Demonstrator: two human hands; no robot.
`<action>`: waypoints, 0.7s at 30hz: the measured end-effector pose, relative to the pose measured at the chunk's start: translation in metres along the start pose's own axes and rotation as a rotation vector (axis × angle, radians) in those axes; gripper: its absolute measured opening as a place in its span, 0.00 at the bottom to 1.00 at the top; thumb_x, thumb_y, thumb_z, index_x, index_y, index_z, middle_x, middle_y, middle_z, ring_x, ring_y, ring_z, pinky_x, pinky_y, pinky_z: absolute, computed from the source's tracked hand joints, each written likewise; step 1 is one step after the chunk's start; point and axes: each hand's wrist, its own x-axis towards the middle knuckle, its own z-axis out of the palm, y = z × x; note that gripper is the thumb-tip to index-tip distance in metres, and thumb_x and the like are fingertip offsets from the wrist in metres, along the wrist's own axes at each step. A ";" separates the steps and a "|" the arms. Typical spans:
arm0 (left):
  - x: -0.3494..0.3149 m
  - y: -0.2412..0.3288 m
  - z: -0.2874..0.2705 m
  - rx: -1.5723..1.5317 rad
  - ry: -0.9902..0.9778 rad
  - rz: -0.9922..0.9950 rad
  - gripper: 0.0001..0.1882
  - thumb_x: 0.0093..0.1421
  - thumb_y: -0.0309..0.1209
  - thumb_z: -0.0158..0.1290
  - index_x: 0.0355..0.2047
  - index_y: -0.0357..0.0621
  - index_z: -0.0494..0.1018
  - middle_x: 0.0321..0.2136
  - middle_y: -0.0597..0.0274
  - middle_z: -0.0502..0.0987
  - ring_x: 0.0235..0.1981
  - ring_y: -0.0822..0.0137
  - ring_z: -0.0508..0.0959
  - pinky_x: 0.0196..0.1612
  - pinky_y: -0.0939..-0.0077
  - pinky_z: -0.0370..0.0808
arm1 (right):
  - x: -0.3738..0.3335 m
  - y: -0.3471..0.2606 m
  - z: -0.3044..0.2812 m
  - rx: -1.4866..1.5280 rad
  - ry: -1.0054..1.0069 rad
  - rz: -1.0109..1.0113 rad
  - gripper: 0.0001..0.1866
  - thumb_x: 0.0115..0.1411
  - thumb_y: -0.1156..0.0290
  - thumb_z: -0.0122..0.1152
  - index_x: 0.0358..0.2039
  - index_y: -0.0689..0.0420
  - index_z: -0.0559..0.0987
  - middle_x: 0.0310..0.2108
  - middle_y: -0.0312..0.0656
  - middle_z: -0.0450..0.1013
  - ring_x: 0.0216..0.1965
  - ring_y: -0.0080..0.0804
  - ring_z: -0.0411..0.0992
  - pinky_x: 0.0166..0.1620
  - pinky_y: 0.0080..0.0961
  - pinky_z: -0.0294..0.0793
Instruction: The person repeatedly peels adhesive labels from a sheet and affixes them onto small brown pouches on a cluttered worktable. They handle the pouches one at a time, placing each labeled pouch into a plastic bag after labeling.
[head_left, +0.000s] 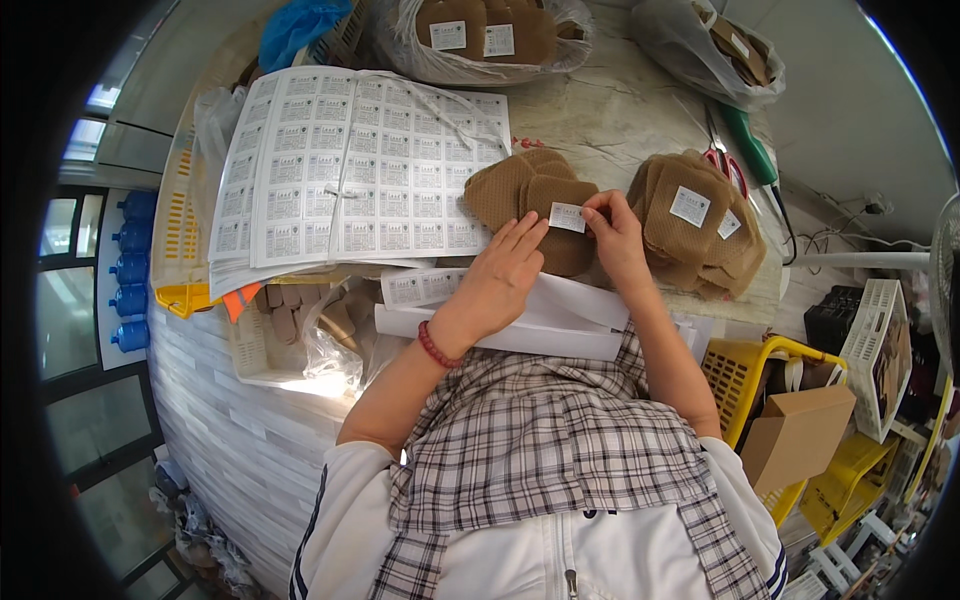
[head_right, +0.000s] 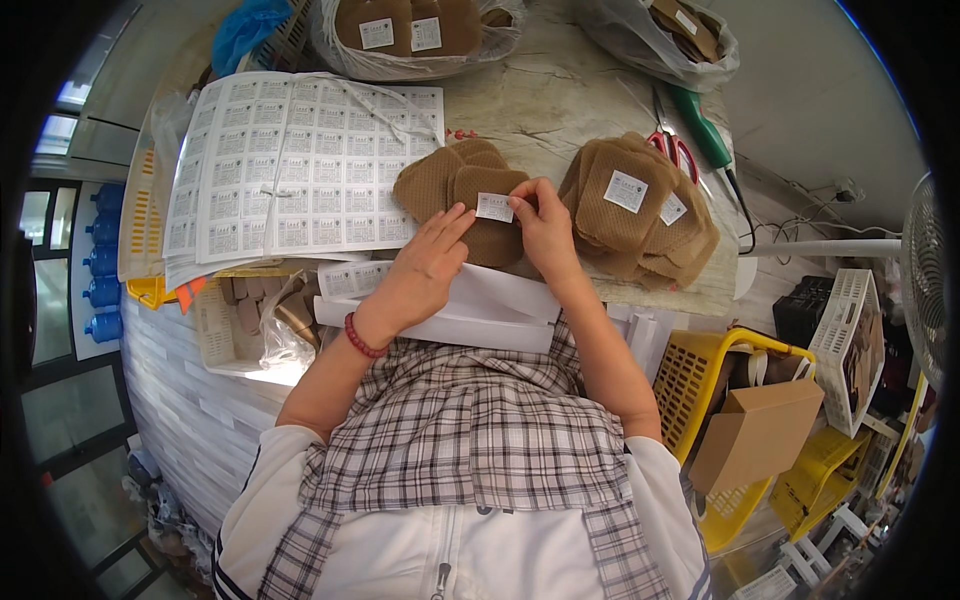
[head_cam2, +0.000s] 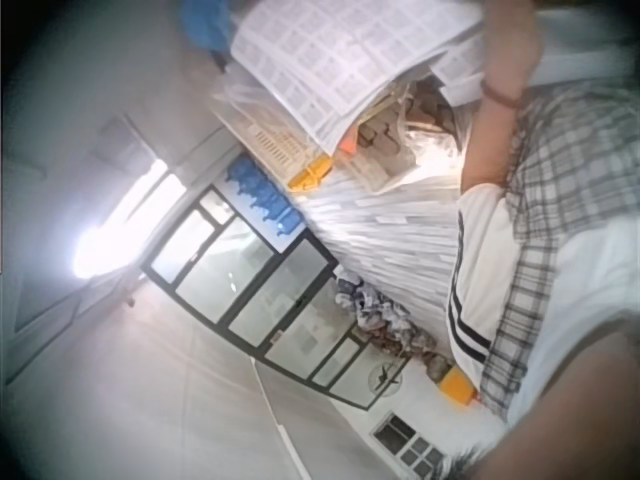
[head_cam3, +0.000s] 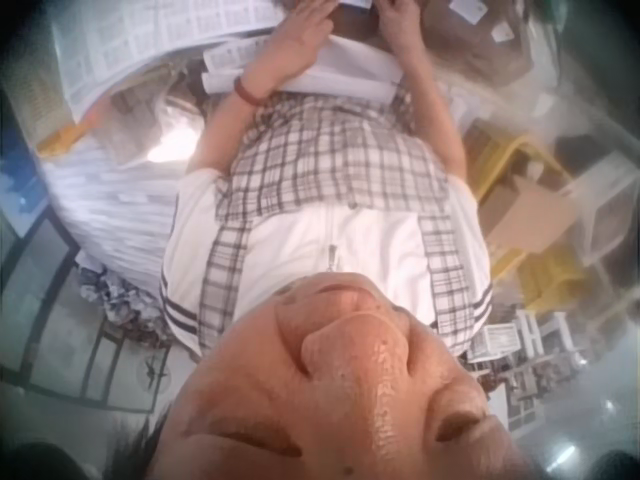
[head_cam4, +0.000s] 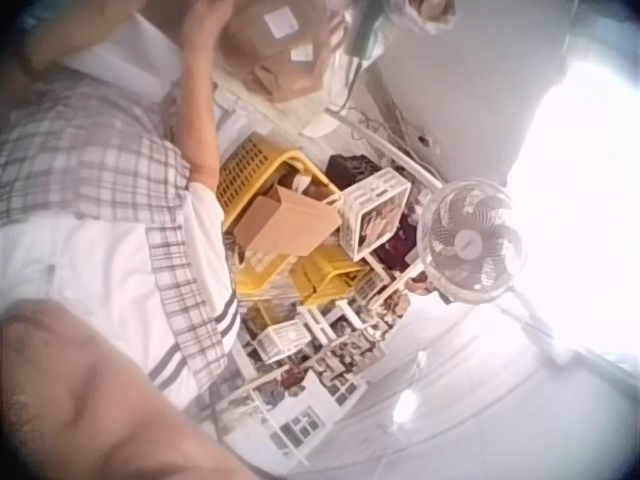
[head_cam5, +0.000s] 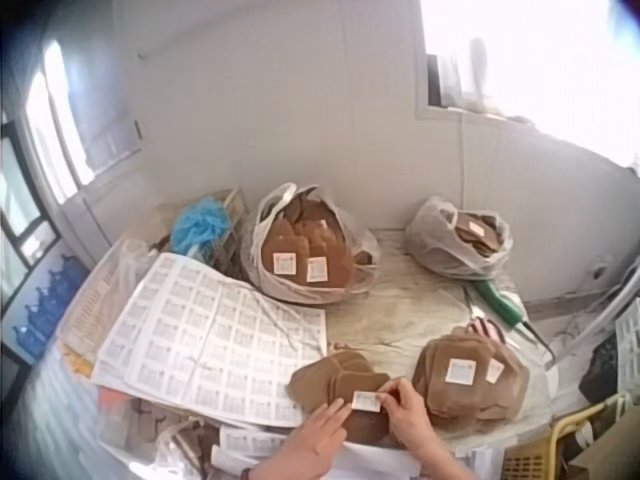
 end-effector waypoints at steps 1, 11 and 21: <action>0.000 0.000 0.000 -0.004 -0.005 -0.003 0.04 0.57 0.18 0.46 0.31 0.30 0.70 0.58 0.37 0.68 0.66 0.42 0.63 0.68 0.50 0.60 | 0.001 -0.002 -0.002 0.026 -0.008 0.030 0.02 0.64 0.78 0.58 0.35 0.60 0.73 0.27 0.34 0.71 0.28 0.19 0.67 0.33 0.19 0.69; 0.000 -0.001 0.000 -0.025 0.009 0.008 0.03 0.57 0.18 0.46 0.30 0.30 0.69 0.58 0.37 0.68 0.65 0.41 0.63 0.68 0.49 0.60 | 0.005 0.002 0.003 -0.119 0.034 0.028 0.03 0.63 0.76 0.60 0.35 0.60 0.74 0.26 0.36 0.73 0.27 0.22 0.69 0.34 0.22 0.71; 0.002 0.005 -0.005 -0.040 0.013 -0.011 0.01 0.56 0.17 0.46 0.29 0.31 0.67 0.63 0.39 0.62 0.65 0.40 0.63 0.67 0.48 0.62 | 0.000 -0.005 0.007 -0.237 0.085 0.001 0.04 0.62 0.75 0.61 0.36 0.60 0.74 0.29 0.43 0.76 0.30 0.33 0.75 0.38 0.29 0.74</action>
